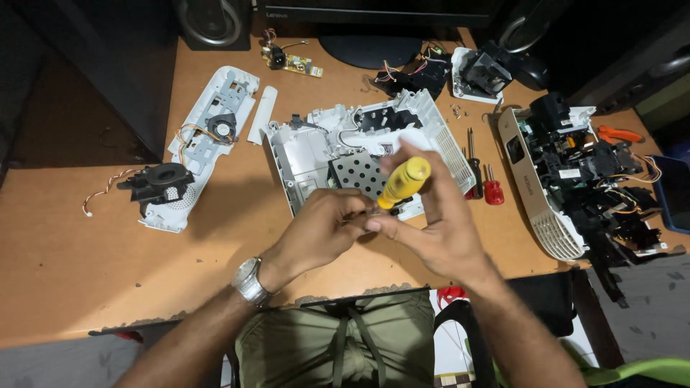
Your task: Disassembling an electronic device by removing screws and secondary circuit boards from the main housing.
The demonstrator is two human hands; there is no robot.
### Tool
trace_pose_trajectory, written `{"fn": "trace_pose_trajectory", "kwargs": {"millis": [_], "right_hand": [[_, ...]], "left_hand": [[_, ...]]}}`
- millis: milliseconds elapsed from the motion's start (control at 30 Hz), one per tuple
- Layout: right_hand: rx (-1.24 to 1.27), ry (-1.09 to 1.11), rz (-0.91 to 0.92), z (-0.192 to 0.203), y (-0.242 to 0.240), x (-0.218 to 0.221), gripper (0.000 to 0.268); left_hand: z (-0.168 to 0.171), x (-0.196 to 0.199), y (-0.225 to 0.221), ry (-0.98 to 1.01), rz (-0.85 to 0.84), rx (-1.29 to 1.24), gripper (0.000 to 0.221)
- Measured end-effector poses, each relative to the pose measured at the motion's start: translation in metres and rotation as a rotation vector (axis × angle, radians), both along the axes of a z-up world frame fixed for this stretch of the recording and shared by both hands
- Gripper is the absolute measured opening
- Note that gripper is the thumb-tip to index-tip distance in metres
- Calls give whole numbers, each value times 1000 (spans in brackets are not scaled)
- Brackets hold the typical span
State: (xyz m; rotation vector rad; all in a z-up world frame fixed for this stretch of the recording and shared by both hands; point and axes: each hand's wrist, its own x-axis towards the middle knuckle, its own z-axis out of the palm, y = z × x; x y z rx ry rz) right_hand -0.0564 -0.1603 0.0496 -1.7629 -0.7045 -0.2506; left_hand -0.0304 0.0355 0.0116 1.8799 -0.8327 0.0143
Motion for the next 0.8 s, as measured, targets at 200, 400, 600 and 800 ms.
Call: {"fn": "trace_pose_trajectory", "kwargs": {"millis": [200,400,600,800], "right_hand": [[60,72,-150,-32,3,-5,29],[166,113,-245,-27,11,-13,41],[77,-16,-273,-13,11,-19,38],[185,-77,-248,-31,-16,-12,44]], "left_hand": [[-16,1,-4,-27,41,-150,20],[-12,1,-2,-37,114,-91,22],[30,-13,6,9,76,-99,19],[8,-5,11,3,92,-30,20]]}}
